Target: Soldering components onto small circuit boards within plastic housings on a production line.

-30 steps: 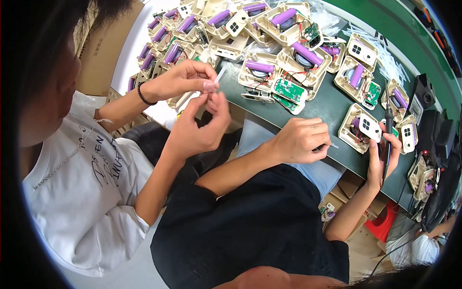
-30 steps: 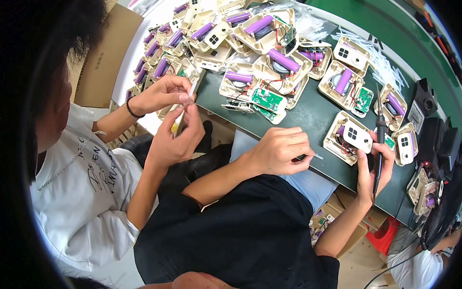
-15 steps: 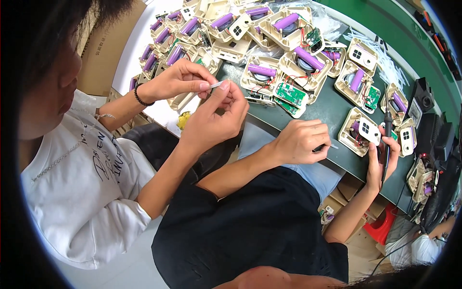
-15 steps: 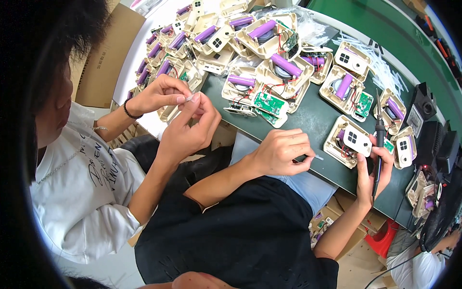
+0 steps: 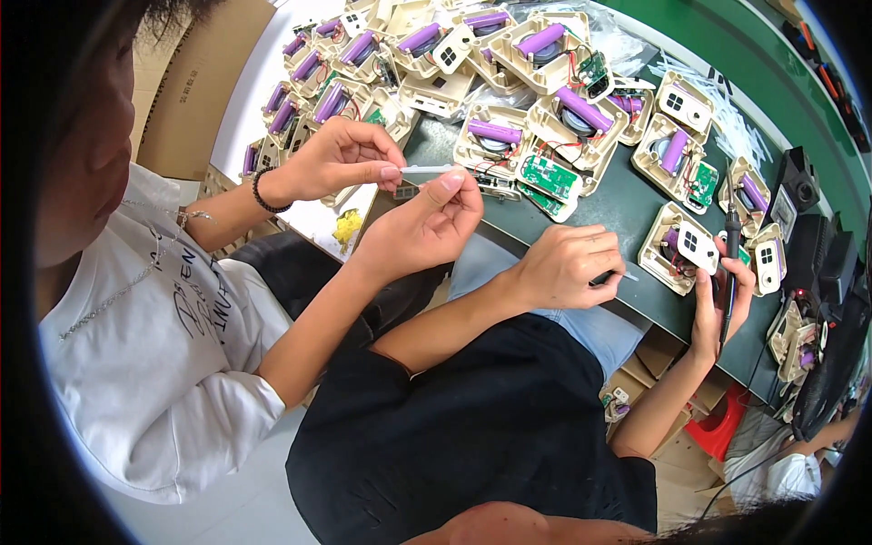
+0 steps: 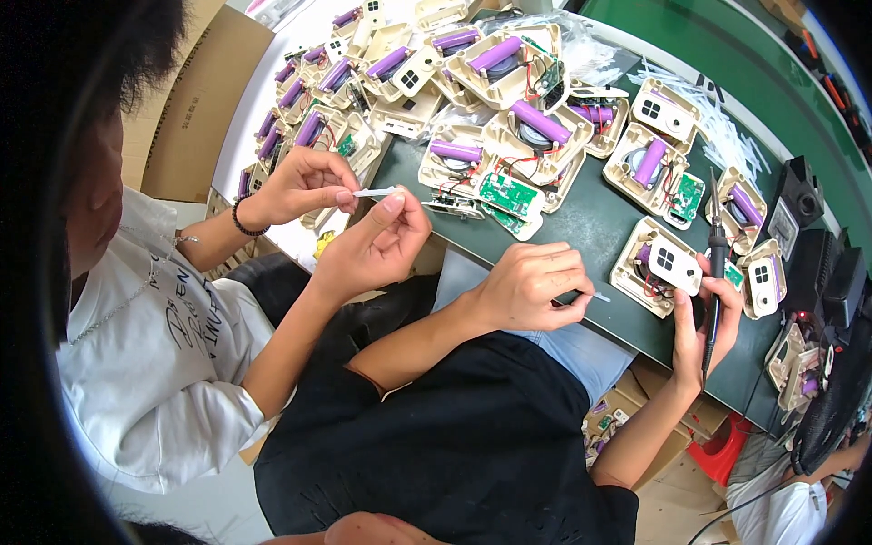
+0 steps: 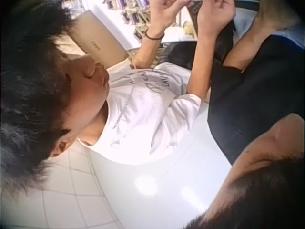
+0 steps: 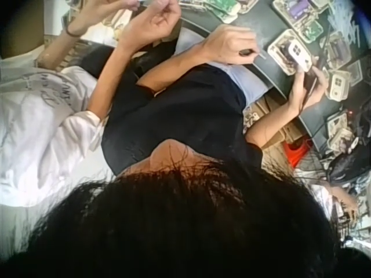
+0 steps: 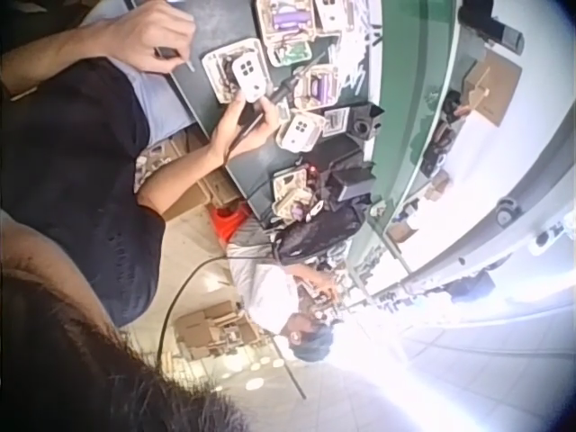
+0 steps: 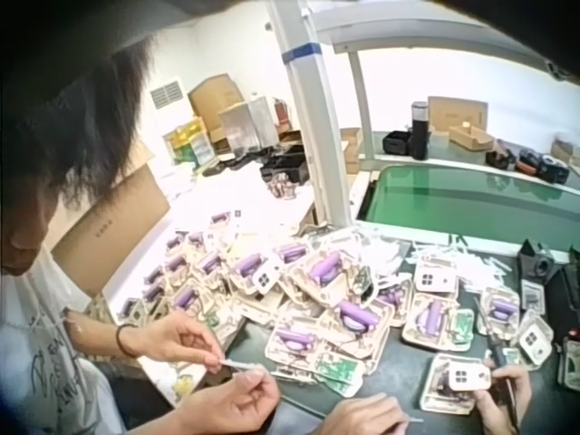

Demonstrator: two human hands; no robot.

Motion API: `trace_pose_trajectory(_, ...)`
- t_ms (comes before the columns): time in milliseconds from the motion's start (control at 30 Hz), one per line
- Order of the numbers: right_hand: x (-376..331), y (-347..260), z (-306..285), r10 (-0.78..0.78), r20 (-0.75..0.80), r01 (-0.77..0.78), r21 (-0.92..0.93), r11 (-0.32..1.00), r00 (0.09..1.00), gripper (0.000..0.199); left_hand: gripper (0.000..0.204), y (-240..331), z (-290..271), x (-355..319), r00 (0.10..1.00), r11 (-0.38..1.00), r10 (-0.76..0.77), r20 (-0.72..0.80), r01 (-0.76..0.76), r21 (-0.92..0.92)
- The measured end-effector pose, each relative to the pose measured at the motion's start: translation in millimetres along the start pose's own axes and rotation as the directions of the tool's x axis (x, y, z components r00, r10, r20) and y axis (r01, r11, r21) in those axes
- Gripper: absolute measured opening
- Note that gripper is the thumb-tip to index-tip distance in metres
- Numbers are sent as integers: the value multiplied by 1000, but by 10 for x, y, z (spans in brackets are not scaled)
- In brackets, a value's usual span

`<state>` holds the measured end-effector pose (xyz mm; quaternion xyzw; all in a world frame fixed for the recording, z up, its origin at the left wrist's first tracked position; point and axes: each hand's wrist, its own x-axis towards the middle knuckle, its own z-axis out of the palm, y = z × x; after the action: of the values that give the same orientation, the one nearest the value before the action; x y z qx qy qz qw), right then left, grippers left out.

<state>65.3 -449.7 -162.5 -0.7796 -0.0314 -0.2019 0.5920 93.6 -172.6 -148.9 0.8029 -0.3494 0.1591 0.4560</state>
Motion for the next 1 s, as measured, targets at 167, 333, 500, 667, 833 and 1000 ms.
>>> trace_pose_trajectory(167,8,34,-54,-17,12,18,-28,999,1000,38,14,18,48,2,1000,1000,0,-16,0,-1)
trace_pose_trajectory(333,-48,-31,-87,41,-35,-39,53,998,999,40,13,37,55,37,1000,998,-1,11,1,-55)
trace_pose_trajectory(500,15,-47,31,19,0,-19,-30,999,1000,39,13,204,-162,132,996,989,-53,-74,63,133)
trace_pose_trajectory(667,12,-99,99,-4,-21,5,34,999,1000,41,14,285,-259,323,999,982,-33,-39,40,185)
trace_pose_trajectory(833,51,-104,64,-53,-32,51,-63,997,998,40,12,269,-169,423,999,989,-45,11,43,144)
trace_pose_trajectory(1000,82,-120,78,-52,-58,49,-56,997,997,35,11,378,49,489,986,959,-3,169,-45,279)
